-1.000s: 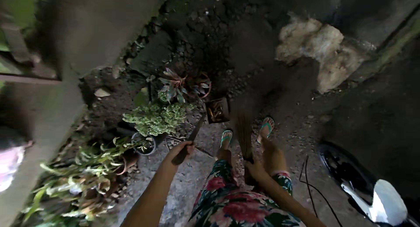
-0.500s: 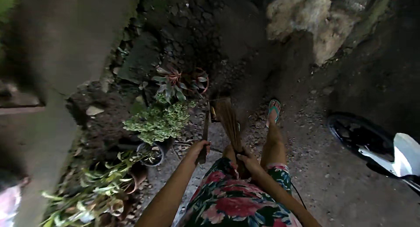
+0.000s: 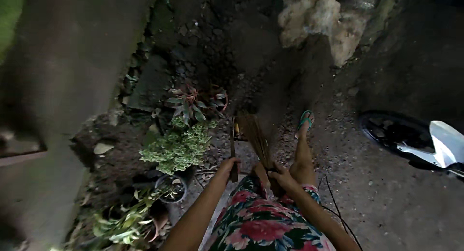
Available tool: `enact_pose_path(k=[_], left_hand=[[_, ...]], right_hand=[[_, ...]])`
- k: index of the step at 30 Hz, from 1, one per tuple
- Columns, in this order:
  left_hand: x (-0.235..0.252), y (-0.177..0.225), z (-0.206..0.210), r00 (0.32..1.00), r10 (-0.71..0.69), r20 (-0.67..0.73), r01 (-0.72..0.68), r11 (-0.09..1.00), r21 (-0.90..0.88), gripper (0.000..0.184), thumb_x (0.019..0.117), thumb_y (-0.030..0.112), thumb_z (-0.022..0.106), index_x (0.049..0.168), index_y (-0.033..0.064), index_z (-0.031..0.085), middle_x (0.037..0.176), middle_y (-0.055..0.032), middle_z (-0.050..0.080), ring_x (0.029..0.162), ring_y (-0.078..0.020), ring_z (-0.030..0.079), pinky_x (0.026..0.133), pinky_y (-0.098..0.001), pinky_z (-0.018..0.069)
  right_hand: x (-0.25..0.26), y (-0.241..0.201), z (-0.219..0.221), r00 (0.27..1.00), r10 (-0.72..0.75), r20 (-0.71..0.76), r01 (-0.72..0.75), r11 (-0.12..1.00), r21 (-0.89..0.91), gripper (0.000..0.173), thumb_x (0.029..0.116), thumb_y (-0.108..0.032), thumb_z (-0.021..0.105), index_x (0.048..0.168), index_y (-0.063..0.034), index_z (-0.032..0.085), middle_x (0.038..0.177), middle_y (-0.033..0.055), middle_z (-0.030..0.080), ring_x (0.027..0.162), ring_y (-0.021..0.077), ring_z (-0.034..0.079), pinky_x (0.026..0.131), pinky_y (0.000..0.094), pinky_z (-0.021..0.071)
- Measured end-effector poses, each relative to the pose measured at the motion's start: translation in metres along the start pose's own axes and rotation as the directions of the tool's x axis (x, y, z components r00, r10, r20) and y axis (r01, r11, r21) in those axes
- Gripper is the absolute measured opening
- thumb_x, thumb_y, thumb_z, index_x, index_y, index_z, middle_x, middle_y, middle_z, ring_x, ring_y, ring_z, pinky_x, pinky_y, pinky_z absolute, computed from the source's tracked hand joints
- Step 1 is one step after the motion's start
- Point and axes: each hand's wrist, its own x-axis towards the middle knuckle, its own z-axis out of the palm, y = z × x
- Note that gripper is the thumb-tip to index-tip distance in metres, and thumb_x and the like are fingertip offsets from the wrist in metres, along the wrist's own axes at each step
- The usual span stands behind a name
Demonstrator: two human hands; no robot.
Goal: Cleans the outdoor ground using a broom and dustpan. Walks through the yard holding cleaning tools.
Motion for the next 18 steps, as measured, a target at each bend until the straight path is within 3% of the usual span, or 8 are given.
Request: enact_pose_path(k=[3, 5, 7, 10, 12, 14, 18], left_hand=[[0.001, 0.012, -0.003, 1.000, -0.009, 0.025, 0.009, 1.000, 0.028, 0.008, 0.1011, 0.005, 0.051, 0.099, 0.0003, 0.056, 0.064, -0.0042, 0.053, 0.047, -0.0103, 0.050, 0.044, -0.0219, 0.0459], [0.001, 0.022, -0.003, 0.999, -0.012, 0.046, 0.010, 0.999, 0.036, 0.010, 0.1020, 0.007, 0.050, 0.096, 0.0014, 0.056, 0.063, -0.0038, 0.053, 0.046, -0.0096, 0.050, 0.043, -0.0213, 0.0455], [0.002, 0.028, -0.001, 0.997, -0.029, 0.077, 0.025, 0.998, 0.049, 0.014, 0.1039, 0.011, 0.049, 0.093, 0.0033, 0.055, 0.061, -0.0020, 0.052, 0.044, -0.0074, 0.049, 0.041, -0.0193, 0.0448], [-0.001, 0.032, 0.000, 0.995, -0.047, 0.091, 0.036, 0.992, 0.120, 0.015, 0.1047, 0.012, 0.049, 0.095, 0.0034, 0.056, 0.060, -0.0009, 0.050, 0.042, -0.0068, 0.048, 0.039, -0.0190, 0.0439], [-0.001, 0.032, -0.007, 0.994, -0.044, 0.105, 0.031, 0.992, 0.123, 0.014, 0.1030, 0.010, 0.047, 0.094, 0.0046, 0.055, 0.059, -0.0002, 0.049, 0.042, -0.0061, 0.047, 0.038, -0.0181, 0.0418], [-0.006, 0.034, -0.020, 0.988, -0.021, 0.152, 0.006, 0.996, 0.094, 0.015, 0.1030, 0.012, 0.044, 0.096, 0.0046, 0.056, 0.060, 0.0001, 0.049, 0.043, -0.0056, 0.046, 0.037, -0.0176, 0.0403], [-0.018, 0.045, -0.055, 0.904, -0.011, 0.427, 0.017, 1.000, -0.011, 0.029, 0.1069, 0.019, 0.030, 0.098, 0.0074, 0.056, 0.066, -0.0001, 0.060, 0.047, -0.0032, 0.057, 0.039, -0.0147, 0.0456]], right_hand=[[0.012, -0.003, 0.001, 0.992, -0.016, -0.126, 0.010, 0.999, -0.048, 0.074, 0.1047, -0.025, 0.059, 0.166, -0.0156, 0.018, 0.146, 0.0231, 0.054, 0.125, 0.0333, 0.061, 0.104, 0.0516, 0.0503], [0.037, -0.003, 0.002, 0.972, 0.003, -0.235, -0.025, 0.995, -0.094, 0.078, 0.1046, -0.029, 0.058, 0.166, -0.0157, 0.012, 0.141, 0.0255, 0.057, 0.122, 0.0370, 0.063, 0.102, 0.0557, 0.0509], [0.062, 0.001, 0.001, 0.958, 0.035, -0.284, -0.068, 0.992, -0.106, 0.078, 0.1034, -0.031, 0.059, 0.165, -0.0127, 0.015, 0.139, 0.0261, 0.058, 0.123, 0.0381, 0.062, 0.103, 0.0568, 0.0506], [0.066, 0.001, -0.011, 0.977, 0.046, -0.209, -0.067, 0.993, -0.095, 0.064, 0.1021, -0.030, 0.061, 0.158, -0.0113, 0.034, 0.139, 0.0237, 0.059, 0.125, 0.0369, 0.061, 0.104, 0.0572, 0.0493], [0.054, 0.002, -0.021, 0.991, 0.010, -0.135, -0.006, 1.000, 0.027, 0.058, 0.1006, -0.027, 0.065, 0.153, -0.0136, 0.045, 0.135, 0.0216, 0.061, 0.119, 0.0338, 0.063, 0.101, 0.0544, 0.0514], [0.026, -0.003, -0.028, 0.997, -0.013, -0.075, 0.023, 0.991, 0.133, 0.059, 0.1014, -0.027, 0.064, 0.156, -0.0169, 0.043, 0.132, 0.0205, 0.062, 0.110, 0.0310, 0.066, 0.094, 0.0511, 0.0543], [-0.021, -0.011, -0.037, 0.994, -0.081, -0.076, 0.096, 0.969, 0.229, 0.065, 0.1024, -0.026, 0.063, 0.160, -0.0160, 0.034, 0.133, 0.0212, 0.061, 0.110, 0.0300, 0.066, 0.095, 0.0495, 0.0538]])
